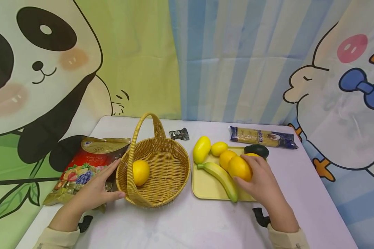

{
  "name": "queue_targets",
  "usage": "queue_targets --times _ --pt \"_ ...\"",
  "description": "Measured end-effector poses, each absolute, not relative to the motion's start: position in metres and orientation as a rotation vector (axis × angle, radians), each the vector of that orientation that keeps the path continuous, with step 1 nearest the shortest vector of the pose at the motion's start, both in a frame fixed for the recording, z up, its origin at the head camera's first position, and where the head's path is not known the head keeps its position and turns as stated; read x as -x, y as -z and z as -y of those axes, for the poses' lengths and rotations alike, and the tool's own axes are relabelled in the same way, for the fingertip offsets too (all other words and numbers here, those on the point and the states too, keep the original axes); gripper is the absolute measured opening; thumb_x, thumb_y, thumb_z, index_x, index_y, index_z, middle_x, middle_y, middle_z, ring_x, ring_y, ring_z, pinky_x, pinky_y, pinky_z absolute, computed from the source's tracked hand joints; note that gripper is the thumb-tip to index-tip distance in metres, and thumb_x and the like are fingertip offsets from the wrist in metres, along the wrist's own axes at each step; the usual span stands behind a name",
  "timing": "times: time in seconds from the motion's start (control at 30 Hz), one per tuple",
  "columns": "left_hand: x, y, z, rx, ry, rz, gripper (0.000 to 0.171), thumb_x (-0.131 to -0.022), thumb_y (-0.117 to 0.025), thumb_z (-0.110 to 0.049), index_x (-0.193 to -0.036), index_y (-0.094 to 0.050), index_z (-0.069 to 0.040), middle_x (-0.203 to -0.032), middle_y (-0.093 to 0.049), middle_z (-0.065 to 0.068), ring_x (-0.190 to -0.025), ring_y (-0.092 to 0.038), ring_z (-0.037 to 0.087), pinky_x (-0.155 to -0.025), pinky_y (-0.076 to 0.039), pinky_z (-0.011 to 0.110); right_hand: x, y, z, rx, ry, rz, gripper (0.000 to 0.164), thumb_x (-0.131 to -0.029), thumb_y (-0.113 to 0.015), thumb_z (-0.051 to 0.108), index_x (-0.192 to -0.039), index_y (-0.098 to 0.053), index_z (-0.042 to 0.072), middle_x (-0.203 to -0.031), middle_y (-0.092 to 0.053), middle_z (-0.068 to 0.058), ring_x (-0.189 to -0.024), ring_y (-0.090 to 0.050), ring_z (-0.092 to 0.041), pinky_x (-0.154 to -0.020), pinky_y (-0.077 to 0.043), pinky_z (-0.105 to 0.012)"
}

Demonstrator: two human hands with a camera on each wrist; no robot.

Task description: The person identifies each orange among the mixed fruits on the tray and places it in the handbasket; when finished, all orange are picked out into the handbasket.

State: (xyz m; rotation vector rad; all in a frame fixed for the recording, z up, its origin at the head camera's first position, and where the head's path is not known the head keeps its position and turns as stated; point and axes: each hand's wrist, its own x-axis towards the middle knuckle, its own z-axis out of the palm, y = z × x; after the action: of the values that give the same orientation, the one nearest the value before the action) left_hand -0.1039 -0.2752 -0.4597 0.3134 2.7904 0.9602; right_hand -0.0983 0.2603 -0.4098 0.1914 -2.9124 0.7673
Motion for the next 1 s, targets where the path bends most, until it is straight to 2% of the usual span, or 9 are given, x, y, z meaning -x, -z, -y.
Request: queue_targets --times 0.4,0.8,1.0 --pt "0.105 0.46 0.276 -0.318 -0.974 -2.787 0.123 -0.076 -0.085 -0.065 -0.17 -0.012 -0.034 -0.175 -0.021 0.017 -0.157 -0.023 0.053 -0.113 -0.027 0.083 0.107 0.404 -0.246 -0.214 -0.779 2.925 0.078 -0.086 -0.086 0.027 -0.153 -0.05 0.008 -0.146 -0.048 -0.023 -0.126 -0.051 -0.043 -0.101 -0.052 -0.069" --pt "0.105 0.459 0.275 -0.326 -0.972 -2.79 0.124 -0.075 -0.084 -0.068 -0.17 -0.012 -0.032 -0.175 -0.02 0.017 -0.157 -0.023 0.052 -0.113 -0.027 0.083 0.116 0.394 -0.231 -0.311 -0.772 2.901 0.075 -0.085 -0.088 0.026 -0.151 -0.054 0.012 -0.141 -0.053 -0.019 -0.121 -0.055 -0.04 -0.096 -0.055 -0.064" --pt "0.105 0.46 0.276 -0.328 -0.979 -2.787 0.125 -0.075 -0.085 -0.067 -0.17 -0.013 -0.031 -0.175 -0.021 0.017 -0.157 -0.023 0.052 -0.114 -0.027 0.082 0.121 0.389 -0.221 -0.339 -0.785 2.934 0.075 -0.087 -0.086 0.027 -0.152 -0.053 0.013 -0.144 -0.053 -0.016 -0.121 -0.055 -0.038 -0.098 -0.056 -0.061"
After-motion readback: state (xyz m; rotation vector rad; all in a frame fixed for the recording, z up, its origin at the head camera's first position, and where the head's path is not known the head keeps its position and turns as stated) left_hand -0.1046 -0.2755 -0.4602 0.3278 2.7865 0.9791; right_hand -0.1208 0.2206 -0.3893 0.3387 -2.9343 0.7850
